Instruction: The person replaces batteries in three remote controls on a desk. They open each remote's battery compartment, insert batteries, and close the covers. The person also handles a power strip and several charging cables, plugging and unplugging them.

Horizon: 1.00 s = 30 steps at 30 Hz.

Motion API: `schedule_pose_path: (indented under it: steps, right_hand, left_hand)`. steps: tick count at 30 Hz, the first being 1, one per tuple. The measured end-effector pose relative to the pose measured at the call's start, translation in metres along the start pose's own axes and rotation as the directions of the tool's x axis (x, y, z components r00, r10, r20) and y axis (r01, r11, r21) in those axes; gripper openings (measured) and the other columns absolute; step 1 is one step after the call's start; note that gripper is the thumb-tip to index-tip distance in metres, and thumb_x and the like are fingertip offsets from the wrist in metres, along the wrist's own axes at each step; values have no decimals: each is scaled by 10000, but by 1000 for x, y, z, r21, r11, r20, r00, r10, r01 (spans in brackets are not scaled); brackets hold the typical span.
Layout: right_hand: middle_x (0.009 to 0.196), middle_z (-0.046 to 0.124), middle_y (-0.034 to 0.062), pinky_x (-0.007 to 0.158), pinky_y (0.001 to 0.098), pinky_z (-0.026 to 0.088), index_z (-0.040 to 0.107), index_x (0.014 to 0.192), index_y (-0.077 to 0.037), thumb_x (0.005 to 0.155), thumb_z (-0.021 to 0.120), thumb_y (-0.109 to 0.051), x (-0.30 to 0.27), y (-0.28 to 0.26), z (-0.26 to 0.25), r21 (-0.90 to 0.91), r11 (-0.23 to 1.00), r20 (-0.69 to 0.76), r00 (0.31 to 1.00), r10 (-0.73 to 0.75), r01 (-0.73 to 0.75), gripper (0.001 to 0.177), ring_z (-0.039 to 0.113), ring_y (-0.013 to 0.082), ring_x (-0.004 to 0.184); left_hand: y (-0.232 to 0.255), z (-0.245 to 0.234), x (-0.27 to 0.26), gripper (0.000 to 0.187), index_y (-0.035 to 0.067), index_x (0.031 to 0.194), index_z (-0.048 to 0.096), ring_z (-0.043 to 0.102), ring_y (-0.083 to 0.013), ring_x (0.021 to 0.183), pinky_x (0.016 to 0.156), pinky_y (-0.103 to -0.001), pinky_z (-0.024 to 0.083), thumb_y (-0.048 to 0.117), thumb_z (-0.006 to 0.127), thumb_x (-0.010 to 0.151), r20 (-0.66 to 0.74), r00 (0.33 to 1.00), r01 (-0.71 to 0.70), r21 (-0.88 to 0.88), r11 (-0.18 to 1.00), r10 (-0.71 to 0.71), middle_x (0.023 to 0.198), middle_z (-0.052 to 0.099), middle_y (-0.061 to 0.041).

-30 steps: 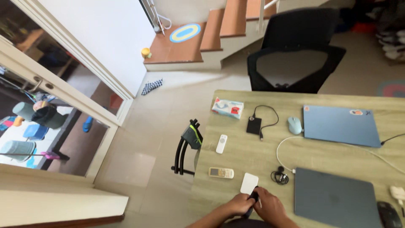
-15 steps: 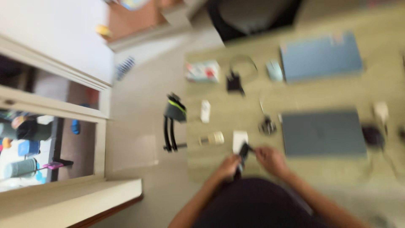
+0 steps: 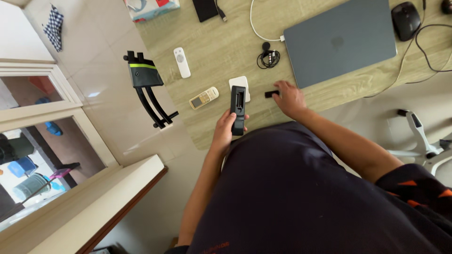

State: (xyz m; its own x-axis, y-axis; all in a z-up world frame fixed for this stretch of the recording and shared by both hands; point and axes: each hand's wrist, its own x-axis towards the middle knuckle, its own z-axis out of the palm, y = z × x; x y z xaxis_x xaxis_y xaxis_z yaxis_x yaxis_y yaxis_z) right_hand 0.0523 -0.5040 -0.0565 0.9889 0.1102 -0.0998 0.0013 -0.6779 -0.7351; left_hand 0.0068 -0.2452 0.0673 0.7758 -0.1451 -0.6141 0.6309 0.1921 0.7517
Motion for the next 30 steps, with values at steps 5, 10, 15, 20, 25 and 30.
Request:
schedule_pose_path:
  steps: [5, 10, 15, 20, 25, 30]
  right_hand:
    - [1031, 685, 116, 780, 480, 541, 667, 1037, -112, 1000, 732, -202, 46, -11, -22, -240, 971, -152, 987, -60, 23, 117, 666, 344, 937]
    - [1026, 702, 108, 785, 460, 550, 714, 1074, -88, 922, 767, -286, 122, -2, -30, -347, 935, -68, 993, -100, 71, 255, 666, 329, 987]
    - [1020, 729, 156, 780, 446, 568, 768, 977, -52, 894, 778, -396, 163, 10, -9, -594, 805, 229, 957, 177, -6, 354, 681, 339, 1004]
    - [954, 742, 149, 767, 455, 567, 795, 920, -133, 923, 755, -278, 170, 31, 13, -523, 852, 177, 974, 143, -30, 151, 707, 354, 918]
    - [975, 753, 126, 787, 451, 552, 772, 938, -115, 961, 772, -256, 164, 42, 4, -273, 962, 47, 999, 18, -5, 142, 709, 334, 896]
    - [944, 696, 103, 698, 317, 490, 673, 1052, -77, 1140, 687, -276, 130, 13, -56, 547, 719, 276, 903, 330, -430, 218, 637, 154, 758]
  left_hand:
    - [16, 7, -5, 411, -22, 1378, 549, 674, -187, 779, 753, -334, 568, 219, 439, 1063, 11, 1000, -7, -72, 997, 8, 1082, 738, -162]
    - [22, 12, -7, 409, -15, 1387, 553, 662, -186, 805, 749, -326, 553, 213, 444, 1066, 35, 999, 1, -85, 996, 2, 1129, 723, -159]
    - [31, 20, -11, 413, -13, 1398, 535, 689, -204, 840, 783, -356, 586, 198, 453, 1052, 64, 997, -28, -213, 977, 43, 1148, 718, -175]
    - [42, 21, -16, 431, -11, 1427, 509, 699, -212, 873, 798, -360, 587, 204, 448, 1058, 83, 993, -62, -243, 968, 84, 1179, 708, -180]
    - [49, 25, -19, 448, -26, 1438, 507, 693, -208, 884, 809, -353, 582, 221, 453, 1068, 96, 990, -78, -237, 968, 103, 1189, 705, -182]
    - [49, 29, -18, 439, -30, 1426, 503, 692, -219, 863, 797, -357, 579, 222, 459, 1069, 94, 990, -74, -254, 964, 101, 1173, 704, -199]
